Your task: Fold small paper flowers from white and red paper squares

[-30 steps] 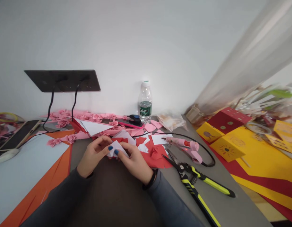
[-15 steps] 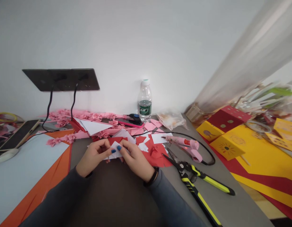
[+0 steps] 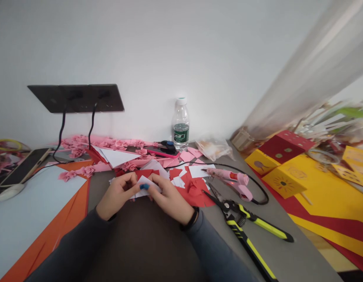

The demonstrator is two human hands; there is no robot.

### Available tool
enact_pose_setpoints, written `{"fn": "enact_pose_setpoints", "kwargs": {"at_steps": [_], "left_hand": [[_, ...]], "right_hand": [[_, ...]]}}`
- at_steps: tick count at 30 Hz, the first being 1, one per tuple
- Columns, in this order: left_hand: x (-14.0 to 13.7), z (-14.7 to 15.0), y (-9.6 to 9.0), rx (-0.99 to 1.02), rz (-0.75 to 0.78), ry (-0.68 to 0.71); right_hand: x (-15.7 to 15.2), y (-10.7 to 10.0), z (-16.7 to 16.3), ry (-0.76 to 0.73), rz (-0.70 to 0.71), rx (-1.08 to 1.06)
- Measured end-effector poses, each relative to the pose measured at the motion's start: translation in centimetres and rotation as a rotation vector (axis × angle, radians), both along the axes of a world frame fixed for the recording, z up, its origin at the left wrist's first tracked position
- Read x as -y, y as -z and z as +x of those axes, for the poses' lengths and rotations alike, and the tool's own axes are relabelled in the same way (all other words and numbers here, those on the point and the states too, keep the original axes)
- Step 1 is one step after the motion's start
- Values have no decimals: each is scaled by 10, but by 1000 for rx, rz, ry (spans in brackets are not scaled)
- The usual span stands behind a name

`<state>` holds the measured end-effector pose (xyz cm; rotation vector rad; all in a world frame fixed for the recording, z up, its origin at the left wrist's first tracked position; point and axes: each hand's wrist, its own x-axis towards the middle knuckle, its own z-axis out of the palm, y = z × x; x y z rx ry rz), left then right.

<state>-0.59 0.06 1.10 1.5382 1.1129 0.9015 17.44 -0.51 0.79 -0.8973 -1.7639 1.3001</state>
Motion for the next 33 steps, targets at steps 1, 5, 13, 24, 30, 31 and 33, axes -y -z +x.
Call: {"fn": "enact_pose_setpoints", "kwargs": {"at_steps": [1, 5, 13, 24, 30, 31, 33], "left_hand": [[0, 0, 0, 4, -2, 1], [0, 1, -1, 18, -23, 18], [-3, -7, -11, -51, 25, 145], [-3, -9, -11, -152, 115, 170], [-1, -8, -11, -104, 166, 66], [-1, -8, -11, -95, 161, 50], [-1, -7, -9, -90, 124, 77]], "right_hand": [[0, 0, 0, 3, 9, 12], [-1, 0, 2, -1, -34, 59], [-4, 2, 8, -11, -133, 36], [-7, 3, 10, -17, -197, 26], [-10, 6, 8, 102, -284, -101], [-10, 7, 7, 107, -293, -120], [-10, 7, 6, 81, -297, -134]]}}
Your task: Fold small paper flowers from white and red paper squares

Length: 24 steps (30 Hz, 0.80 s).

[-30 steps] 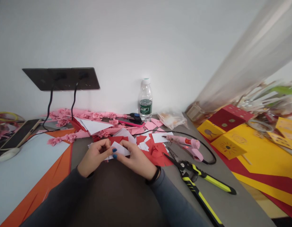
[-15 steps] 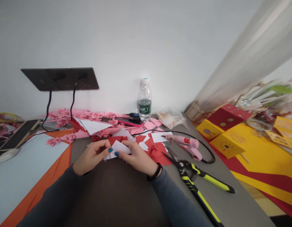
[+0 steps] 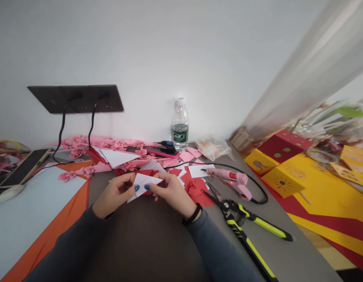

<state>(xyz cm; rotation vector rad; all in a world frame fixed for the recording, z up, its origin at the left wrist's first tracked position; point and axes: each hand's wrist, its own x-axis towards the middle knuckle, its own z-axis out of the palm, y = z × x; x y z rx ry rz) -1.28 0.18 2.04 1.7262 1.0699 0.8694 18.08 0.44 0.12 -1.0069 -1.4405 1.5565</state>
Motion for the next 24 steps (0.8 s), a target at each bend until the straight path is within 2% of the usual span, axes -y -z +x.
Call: {"fn": "enact_pose_setpoints", "kwargs": {"at_steps": [4, 7, 9, 11, 13, 15, 24], "left_hand": [[0, 1, 5, -3, -68, 72], [1, 3, 10, 62, -81, 22], [2, 5, 12, 132, -122, -34], [2, 6, 14, 193, -188, -66], [1, 7, 14, 240, -247, -68], [1, 7, 13, 267, -286, -67], [3, 3, 17, 292, -296, -10]], "right_hand": [[1, -1, -2, -69, 24, 22], [3, -1, -4, -16, 84, -47], [3, -1, -4, 101, 224, -76], [3, -2, -3, 203, 432, -13], [3, -3, -1, 208, 611, 76], [3, -5, 1, 163, 702, 124], [-1, -10, 7, 108, 735, 115]]}}
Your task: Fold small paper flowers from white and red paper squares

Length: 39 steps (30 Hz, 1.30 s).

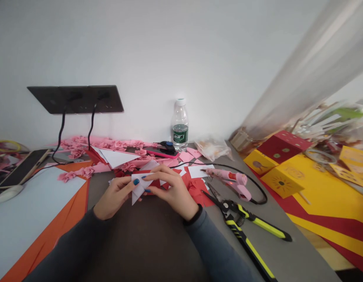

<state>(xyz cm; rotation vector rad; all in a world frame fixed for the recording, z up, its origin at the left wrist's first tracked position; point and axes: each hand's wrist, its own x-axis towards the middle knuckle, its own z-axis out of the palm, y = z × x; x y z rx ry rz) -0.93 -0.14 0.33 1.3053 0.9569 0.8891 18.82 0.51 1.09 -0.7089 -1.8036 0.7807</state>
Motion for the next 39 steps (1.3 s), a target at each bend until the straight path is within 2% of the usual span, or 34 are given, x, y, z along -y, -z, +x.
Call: {"fn": "enact_pose_setpoints", "kwargs": {"at_steps": [4, 10, 14, 17, 21, 25, 32, 39], "left_hand": [[-2, -2, 0, -17, 20, 20], [-1, -4, -12, -36, 40, 186], [1, -1, -13, 5, 6, 211], [1, 2, -11, 19, 24, 181], [0, 5, -10, -68, 134, 55], [2, 7, -9, -111, 125, -31], [7, 9, -7, -151, 121, -46], [3, 9, -9, -90, 139, -93]], "right_hand": [[0, 0, 2, 12, -7, 10], [-2, 2, 4, -26, -16, -59], [0, -1, 4, 16, 7, -65], [3, -3, 1, 71, 13, -30], [7, -3, -5, 74, -31, 12], [8, 0, -9, 93, -54, 11], [8, 6, -12, 204, -135, 9], [9, 2, -10, 107, -122, -61]]}}
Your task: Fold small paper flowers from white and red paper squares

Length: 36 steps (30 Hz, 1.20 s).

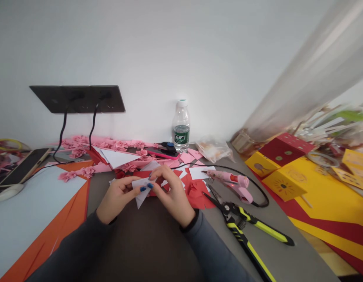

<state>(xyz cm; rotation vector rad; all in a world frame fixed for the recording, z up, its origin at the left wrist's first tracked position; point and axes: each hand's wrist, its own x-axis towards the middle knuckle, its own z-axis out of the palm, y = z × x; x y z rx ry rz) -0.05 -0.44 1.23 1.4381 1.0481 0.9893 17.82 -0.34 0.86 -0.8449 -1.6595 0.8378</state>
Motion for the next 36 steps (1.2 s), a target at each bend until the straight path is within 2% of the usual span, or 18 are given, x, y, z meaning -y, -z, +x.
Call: {"fn": "enact_pose_setpoints", "kwargs": {"at_steps": [6, 10, 14, 19, 32, 36], "left_hand": [[0, -2, 1, 0, 31, -48], [4, 0, 0, -119, 170, -116], [8, 1, -4, -262, 317, -192], [10, 0, -3, -304, 404, -191], [10, 3, -2, -216, 278, -169], [8, 3, 1, -137, 159, -170]], "right_hand": [[0, 2, -4, 13, -89, -29], [1, 6, -7, 27, -144, -116], [1, 7, -7, 33, -140, -130], [3, 4, -7, 66, -116, -130], [3, 4, -9, 81, -164, -105], [1, 9, -11, 79, -219, -213]]}}
